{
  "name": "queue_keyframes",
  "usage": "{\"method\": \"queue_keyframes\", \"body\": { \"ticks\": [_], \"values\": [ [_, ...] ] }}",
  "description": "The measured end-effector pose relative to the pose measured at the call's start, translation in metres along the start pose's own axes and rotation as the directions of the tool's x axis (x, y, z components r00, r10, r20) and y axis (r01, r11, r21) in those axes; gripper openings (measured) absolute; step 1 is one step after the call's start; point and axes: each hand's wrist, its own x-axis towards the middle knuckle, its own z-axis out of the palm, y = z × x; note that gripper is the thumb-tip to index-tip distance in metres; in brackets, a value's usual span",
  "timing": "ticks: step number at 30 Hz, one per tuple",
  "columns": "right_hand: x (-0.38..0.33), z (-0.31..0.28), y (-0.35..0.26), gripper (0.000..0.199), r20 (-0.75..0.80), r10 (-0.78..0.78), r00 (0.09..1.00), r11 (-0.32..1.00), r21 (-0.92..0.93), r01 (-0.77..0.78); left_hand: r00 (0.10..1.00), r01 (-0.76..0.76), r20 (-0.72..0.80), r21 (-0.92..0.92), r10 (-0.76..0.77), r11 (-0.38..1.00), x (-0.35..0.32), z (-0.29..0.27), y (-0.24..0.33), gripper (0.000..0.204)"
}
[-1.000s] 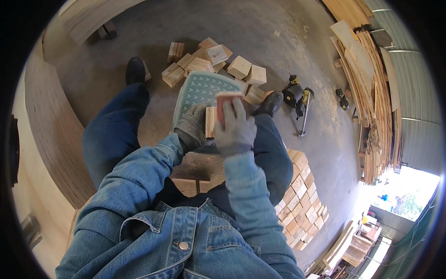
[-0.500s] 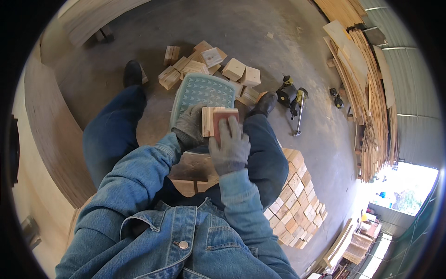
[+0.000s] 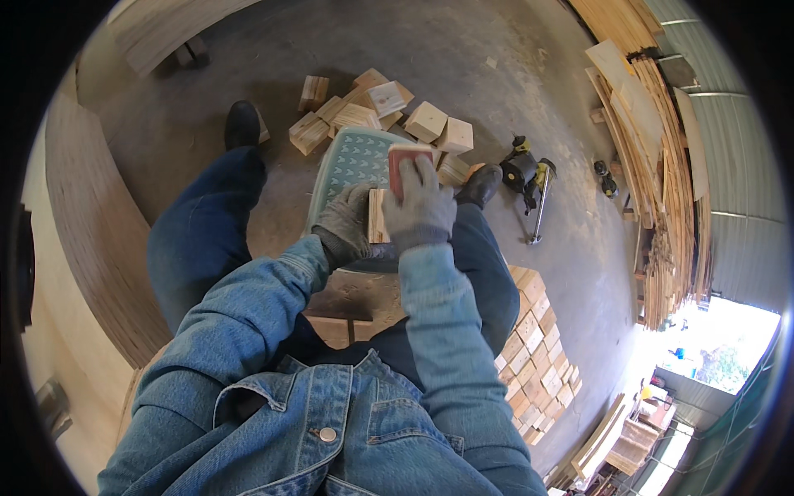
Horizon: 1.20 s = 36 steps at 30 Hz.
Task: The person sits on the floor and sands small wooden blocks one at a time using a sanding block. They rotate each block to sand multiple faces, then place the finished pieces into a nearby stack.
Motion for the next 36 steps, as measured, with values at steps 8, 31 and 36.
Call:
{"method": "queue_keyframes", "body": {
  "ticks": [8,31,36],
  "values": [
    [0.010,0.012,0.012,0.063,-0.042,0.020,0.999,0.994,0.105,-0.015,1.000,0.018,0.019,-0.013,-0.018,1.000,-0.002,0.006,0.006,0.106],
    [0.015,0.005,-0.031,0.061,-0.035,-0.008,0.999,1.000,0.028,0.009,0.999,-0.006,0.047,-0.032,0.007,0.999,-0.001,0.012,-0.014,0.095],
    [-0.016,0.003,-0.026,0.062,-0.039,-0.024,0.999,0.997,0.069,0.026,0.998,-0.059,-0.016,-0.022,0.059,0.998,0.003,0.015,-0.021,0.093]
  ]
}}
